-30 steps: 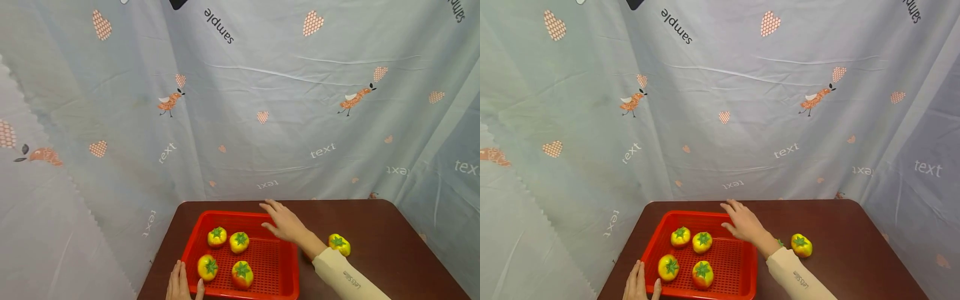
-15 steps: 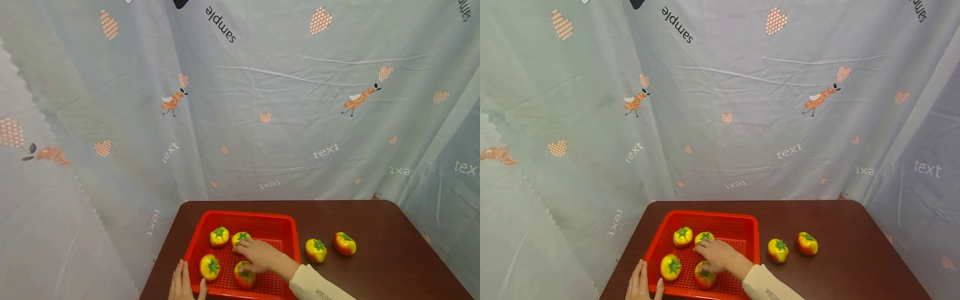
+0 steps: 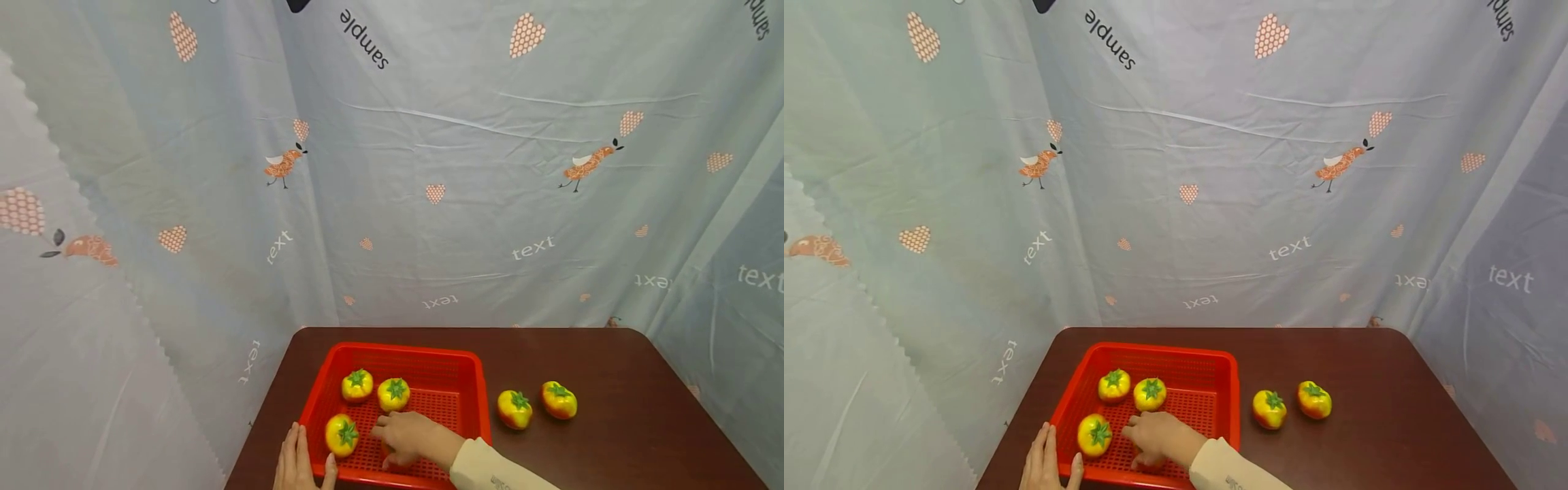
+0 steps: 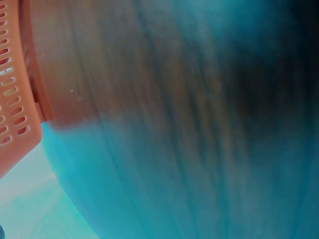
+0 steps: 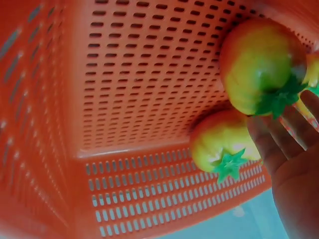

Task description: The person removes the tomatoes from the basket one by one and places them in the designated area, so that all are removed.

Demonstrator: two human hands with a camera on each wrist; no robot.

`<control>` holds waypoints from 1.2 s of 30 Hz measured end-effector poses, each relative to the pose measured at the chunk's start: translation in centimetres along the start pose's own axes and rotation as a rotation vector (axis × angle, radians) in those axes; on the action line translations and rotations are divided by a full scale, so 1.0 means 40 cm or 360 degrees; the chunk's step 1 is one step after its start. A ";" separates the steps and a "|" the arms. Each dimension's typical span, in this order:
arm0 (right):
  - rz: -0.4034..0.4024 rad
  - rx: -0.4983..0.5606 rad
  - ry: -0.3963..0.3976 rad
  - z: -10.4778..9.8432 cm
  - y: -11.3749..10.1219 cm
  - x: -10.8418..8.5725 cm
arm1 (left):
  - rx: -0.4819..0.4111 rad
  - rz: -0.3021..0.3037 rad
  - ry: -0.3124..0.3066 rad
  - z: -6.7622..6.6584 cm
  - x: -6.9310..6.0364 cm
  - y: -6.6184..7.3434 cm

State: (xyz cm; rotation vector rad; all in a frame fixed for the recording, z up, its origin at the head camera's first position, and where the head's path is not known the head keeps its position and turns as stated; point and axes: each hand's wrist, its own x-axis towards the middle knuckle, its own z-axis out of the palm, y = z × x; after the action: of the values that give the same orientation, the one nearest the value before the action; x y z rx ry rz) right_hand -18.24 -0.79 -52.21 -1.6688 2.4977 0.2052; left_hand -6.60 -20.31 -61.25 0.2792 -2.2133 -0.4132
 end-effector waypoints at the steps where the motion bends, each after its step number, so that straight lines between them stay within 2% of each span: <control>1: 0.0013 -0.0012 -0.0032 0.001 -0.004 0.004 | -0.0003 -0.0001 0.0000 0.000 0.000 0.000; 6: 0.0126 0.0007 -0.0166 0.001 -0.014 0.016 | 0.0007 0.0011 -0.0004 -0.003 -0.002 -0.003; 13: 0.0299 0.0149 -0.0165 0.008 -0.002 0.012 | 0.0031 0.0031 -0.0027 -0.006 -0.005 -0.008; 18: 0.0322 0.0242 -0.0140 0.006 0.006 0.019 | 0.0007 0.0070 0.0026 -0.004 -0.005 -0.011; 24: 0.0402 0.0275 -0.0179 0.000 0.014 0.030 | -0.0015 0.0113 0.0109 0.008 -0.004 -0.011; 29: 0.0426 0.0283 -0.0184 -0.001 0.021 0.026 | -0.0016 0.0137 0.0122 0.015 -0.004 -0.010; 32: 0.0421 0.0350 -0.0175 0.002 0.024 0.024 | -0.0032 0.0162 0.0131 0.016 -0.003 -0.012; 36: 0.0400 0.0374 -0.0138 0.007 0.024 0.024 | -0.0044 0.0155 0.0142 0.014 -0.003 -0.014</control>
State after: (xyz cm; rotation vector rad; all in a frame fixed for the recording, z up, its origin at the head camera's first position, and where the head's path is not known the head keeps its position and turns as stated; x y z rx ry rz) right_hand -19.46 -1.24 -52.63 -1.2322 2.5457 0.0063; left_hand -6.92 -20.67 -61.87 0.1708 -2.1228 -0.3707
